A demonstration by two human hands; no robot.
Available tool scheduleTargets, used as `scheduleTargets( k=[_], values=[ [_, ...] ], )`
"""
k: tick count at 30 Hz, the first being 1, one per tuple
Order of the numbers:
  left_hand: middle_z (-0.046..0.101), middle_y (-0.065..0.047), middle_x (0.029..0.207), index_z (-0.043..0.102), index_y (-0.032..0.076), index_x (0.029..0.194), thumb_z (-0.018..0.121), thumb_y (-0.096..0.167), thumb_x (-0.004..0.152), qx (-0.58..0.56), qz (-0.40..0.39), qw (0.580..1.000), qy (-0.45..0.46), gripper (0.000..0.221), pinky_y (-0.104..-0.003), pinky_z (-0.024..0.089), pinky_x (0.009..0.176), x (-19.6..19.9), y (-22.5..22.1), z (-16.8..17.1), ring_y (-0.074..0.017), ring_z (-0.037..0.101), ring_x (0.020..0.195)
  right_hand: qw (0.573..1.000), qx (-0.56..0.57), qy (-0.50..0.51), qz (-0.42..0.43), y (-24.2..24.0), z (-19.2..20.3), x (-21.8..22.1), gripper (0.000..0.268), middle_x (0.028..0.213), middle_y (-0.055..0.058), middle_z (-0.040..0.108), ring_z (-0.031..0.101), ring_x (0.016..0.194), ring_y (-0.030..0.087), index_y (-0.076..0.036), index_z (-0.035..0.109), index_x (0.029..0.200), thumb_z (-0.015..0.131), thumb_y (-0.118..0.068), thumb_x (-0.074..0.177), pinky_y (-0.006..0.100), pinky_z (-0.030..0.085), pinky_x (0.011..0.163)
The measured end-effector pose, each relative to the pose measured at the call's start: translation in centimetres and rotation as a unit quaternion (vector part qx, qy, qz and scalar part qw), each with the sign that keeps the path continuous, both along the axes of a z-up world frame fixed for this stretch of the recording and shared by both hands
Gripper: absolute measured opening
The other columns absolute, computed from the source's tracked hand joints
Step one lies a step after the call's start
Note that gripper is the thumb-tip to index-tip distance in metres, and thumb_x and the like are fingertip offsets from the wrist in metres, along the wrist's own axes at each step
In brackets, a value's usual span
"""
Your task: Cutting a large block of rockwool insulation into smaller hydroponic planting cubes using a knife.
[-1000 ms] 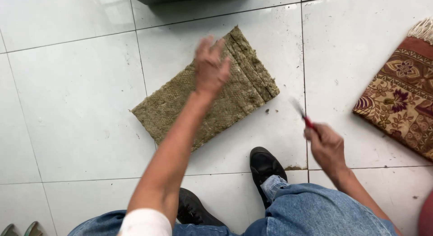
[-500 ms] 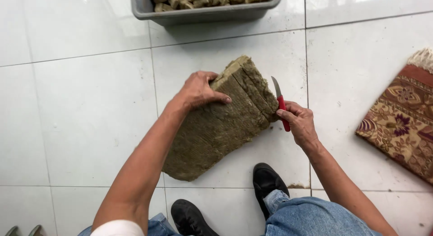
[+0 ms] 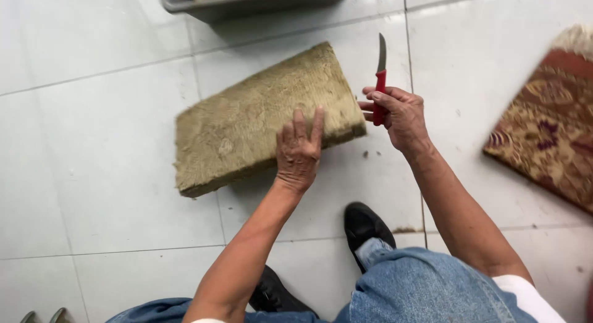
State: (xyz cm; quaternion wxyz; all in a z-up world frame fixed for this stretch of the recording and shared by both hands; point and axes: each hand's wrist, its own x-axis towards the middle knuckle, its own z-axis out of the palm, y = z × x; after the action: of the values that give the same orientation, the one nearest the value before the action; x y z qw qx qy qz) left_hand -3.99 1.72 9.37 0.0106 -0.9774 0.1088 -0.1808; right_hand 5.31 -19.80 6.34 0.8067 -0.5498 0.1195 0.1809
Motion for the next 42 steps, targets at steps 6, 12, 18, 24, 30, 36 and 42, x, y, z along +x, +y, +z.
scheduleTargets(
  k=[6,12,18,24,30,36,42],
  values=[
    [0.053,-0.032,0.140,0.047,0.000,0.153,0.061,0.002,0.090,0.039,-0.015,0.996,0.074,0.065,-0.042,0.049,0.089,-3.6,-3.4,-7.3,-0.0333,0.055,0.106,0.995,-0.066,0.059,0.045,-2.2,-4.8,-2.7,0.022,0.097,0.011,0.078,0.078,0.087,0.020,0.003,0.072,0.106,0.070,-0.016,0.095,0.035,0.067,0.078],
    [0.055,-0.028,0.140,0.057,0.001,0.139,0.069,0.015,0.090,-0.126,0.019,0.968,0.216,0.053,-0.044,0.053,0.099,2.4,0.1,-8.0,-0.0360,0.056,0.116,0.932,-0.344,-0.092,0.062,0.0,-4.0,-0.6,0.017,0.088,0.014,0.076,0.073,0.075,0.015,0.001,0.074,0.106,0.068,-0.015,0.102,0.028,0.062,0.067],
    [0.054,-0.023,0.142,0.060,0.009,0.136,0.079,0.043,0.081,-0.153,0.065,0.980,0.106,0.067,-0.053,0.039,0.111,14.1,4.6,-7.2,-0.0408,0.049,0.132,0.817,-0.510,-0.262,0.061,3.7,-3.9,-1.1,0.015,0.107,0.019,0.068,0.065,0.071,0.017,0.006,0.070,0.102,0.063,-0.007,0.105,0.027,0.057,0.049],
    [0.056,-0.014,0.137,0.047,0.019,0.149,0.072,0.058,0.084,-0.171,0.193,0.874,0.412,0.080,-0.050,0.034,0.113,14.5,2.7,-4.5,-0.0319,0.050,0.129,0.838,-0.488,-0.242,0.034,4.7,-4.1,-1.1,0.014,0.096,0.015,0.069,0.062,0.068,0.016,0.004,0.071,0.109,0.065,-0.008,0.105,0.032,0.051,0.055],
    [0.051,-0.020,0.140,0.042,0.016,0.153,0.078,0.059,0.083,-0.133,0.246,0.800,0.531,0.089,-0.058,0.040,0.109,15.0,4.5,-2.9,-0.0375,0.048,0.129,0.926,-0.365,-0.080,0.060,5.7,-3.9,0.9,0.018,0.075,0.000,0.065,0.053,0.065,0.006,-0.002,0.075,0.110,0.066,-0.017,0.105,0.026,0.044,0.055],
    [0.067,-0.008,0.135,0.066,0.019,0.137,0.092,0.031,0.064,-0.380,0.119,0.766,0.504,0.078,-0.040,0.047,0.114,17.1,7.2,-9.7,-0.0236,0.063,0.125,0.928,-0.349,-0.098,0.090,5.9,-2.7,0.7,0.019,0.076,-0.003,0.065,0.052,0.065,0.003,-0.004,0.075,0.112,0.065,-0.018,0.105,0.023,0.044,0.057],
    [0.066,-0.009,0.131,0.066,0.007,0.132,0.093,0.013,0.062,-0.480,0.071,0.732,0.478,0.075,-0.037,0.049,0.109,16.7,7.1,-11.3,-0.0235,0.063,0.121,0.926,-0.348,-0.114,0.094,6.2,-2.4,0.7,0.018,0.078,-0.003,0.066,0.052,0.065,0.003,-0.005,0.074,0.112,0.063,-0.018,0.106,0.023,0.045,0.056]
  ],
)
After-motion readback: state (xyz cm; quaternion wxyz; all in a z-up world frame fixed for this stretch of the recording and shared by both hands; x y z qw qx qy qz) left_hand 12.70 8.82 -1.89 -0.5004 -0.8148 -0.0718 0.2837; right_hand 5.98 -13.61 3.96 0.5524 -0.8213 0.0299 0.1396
